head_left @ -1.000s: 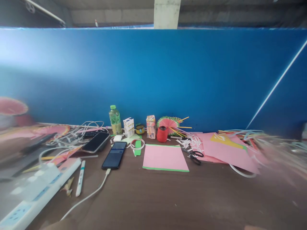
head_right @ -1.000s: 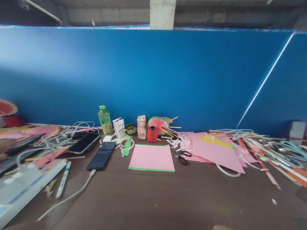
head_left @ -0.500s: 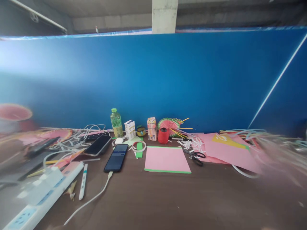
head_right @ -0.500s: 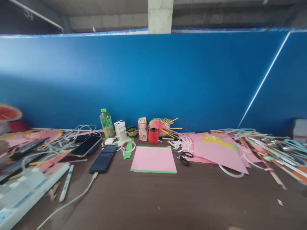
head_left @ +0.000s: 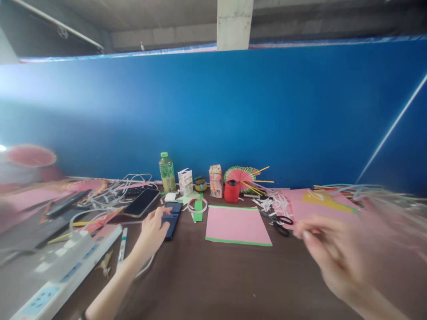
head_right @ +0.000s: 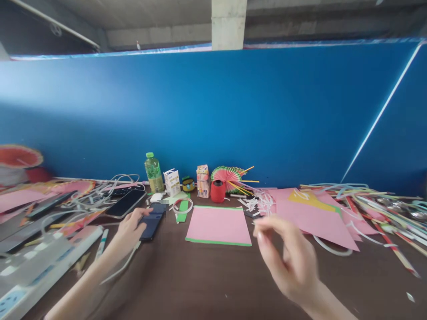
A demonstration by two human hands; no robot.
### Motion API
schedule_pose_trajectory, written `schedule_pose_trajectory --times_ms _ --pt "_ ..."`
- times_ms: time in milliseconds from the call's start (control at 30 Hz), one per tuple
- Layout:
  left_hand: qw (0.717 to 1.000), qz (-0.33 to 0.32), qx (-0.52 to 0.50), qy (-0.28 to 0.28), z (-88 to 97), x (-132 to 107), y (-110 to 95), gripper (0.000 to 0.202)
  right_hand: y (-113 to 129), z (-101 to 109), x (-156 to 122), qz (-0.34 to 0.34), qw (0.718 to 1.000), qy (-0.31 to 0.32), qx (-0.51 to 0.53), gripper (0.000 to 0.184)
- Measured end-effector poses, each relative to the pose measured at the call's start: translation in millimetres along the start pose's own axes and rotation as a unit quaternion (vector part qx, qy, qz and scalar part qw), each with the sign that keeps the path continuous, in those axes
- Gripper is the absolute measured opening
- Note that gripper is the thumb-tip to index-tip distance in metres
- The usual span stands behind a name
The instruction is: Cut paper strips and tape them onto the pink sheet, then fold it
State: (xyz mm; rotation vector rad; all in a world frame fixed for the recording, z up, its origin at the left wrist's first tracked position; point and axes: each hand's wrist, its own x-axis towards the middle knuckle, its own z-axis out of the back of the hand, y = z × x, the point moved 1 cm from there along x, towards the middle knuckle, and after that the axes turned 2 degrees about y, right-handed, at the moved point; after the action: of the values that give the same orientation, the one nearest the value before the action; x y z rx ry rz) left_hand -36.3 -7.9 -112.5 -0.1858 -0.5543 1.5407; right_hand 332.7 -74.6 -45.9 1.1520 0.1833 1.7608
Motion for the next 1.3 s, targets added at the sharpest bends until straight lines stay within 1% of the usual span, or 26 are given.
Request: schedule_pose_trajectory --times_ms 67,133,167,233,300,433,567,633,700,733,800,833,900,967,1200,1300 --pt "0.998 0.045 0.020 0.025 -11.1 9.2 9.5 0.026 -22.0 -19.8 11.7 0.003 1.000 0.013 0.016 0.017" --pt "0.997 0.042 0.042 0.044 -20.1 16.1 15.5 0.027 -45.1 -35.2 16.1 -0.028 0.998 0.045 0.022 0.017" --pt "0.997 0.036 0.053 0.047 -22.9 18.1 16.9 0.026 -55.3 -40.2 15.7 -0.046 0.997 0.051 0.025 0.018" --pt "0.996 0.022 0.069 0.053 -25.6 19.7 16.9 0.024 -70.9 -46.3 12.1 -0.079 0.995 0.061 0.029 0.019" --pt "0.995 0.015 0.076 0.059 -26.1 19.7 14.9 0.022 -79.5 -48.9 8.3 -0.099 0.992 0.066 0.030 0.020" --pt "0.995 0.018 0.071 0.074 -28.4 21.5 12.8 0.020 -85.2 -51.3 6.3 -0.118 0.989 0.077 0.033 0.022" --pt "0.994 0.023 0.074 0.079 -31.5 24.3 13.4 0.020 -88.4 -52.0 6.3 -0.120 0.988 0.086 0.036 0.023" --pt "0.994 0.022 0.084 0.072 -32.1 24.3 12.4 0.024 -90.3 -51.6 5.7 -0.121 0.988 0.088 0.035 0.023" --pt "0.992 0.036 0.108 0.050 -32.6 23.2 11.2 0.025 -91.9 -51.4 5.3 -0.129 0.987 0.088 0.035 0.023" --pt "0.990 0.048 0.124 0.036 -33.0 22.3 10.9 0.028 -92.4 -51.6 5.2 -0.133 0.986 0.088 0.036 0.023" --pt "0.984 0.079 0.158 0.021 -34.2 20.4 11.7 0.044 -92.7 -52.6 5.4 -0.139 0.986 0.090 0.038 0.023" --pt "0.981 0.096 0.170 0.025 -34.9 19.4 12.9 0.050 -92.5 -53.5 5.6 -0.139 0.985 0.092 0.039 0.023" --pt "0.977 0.113 0.177 0.046 -35.1 18.1 16.7 0.053 -91.8 -55.8 6.5 -0.135 0.985 0.101 0.041 0.023" --pt "0.976 0.116 0.174 0.056 -32.8 17.4 21.5 0.050 -91.2 -58.5 7.7 -0.130 0.984 0.111 0.043 0.022" --pt "0.973 0.127 0.194 0.018 -16.9 14.5 40.3 0.044 -96.8 -68.2 12.5 -0.118 0.983 0.129 0.046 0.018" --pt "0.972 0.135 0.192 0.022 -14.2 13.3 43.6 0.047 -100.7 -73.2 13.0 -0.124 0.981 0.140 0.045 0.017"
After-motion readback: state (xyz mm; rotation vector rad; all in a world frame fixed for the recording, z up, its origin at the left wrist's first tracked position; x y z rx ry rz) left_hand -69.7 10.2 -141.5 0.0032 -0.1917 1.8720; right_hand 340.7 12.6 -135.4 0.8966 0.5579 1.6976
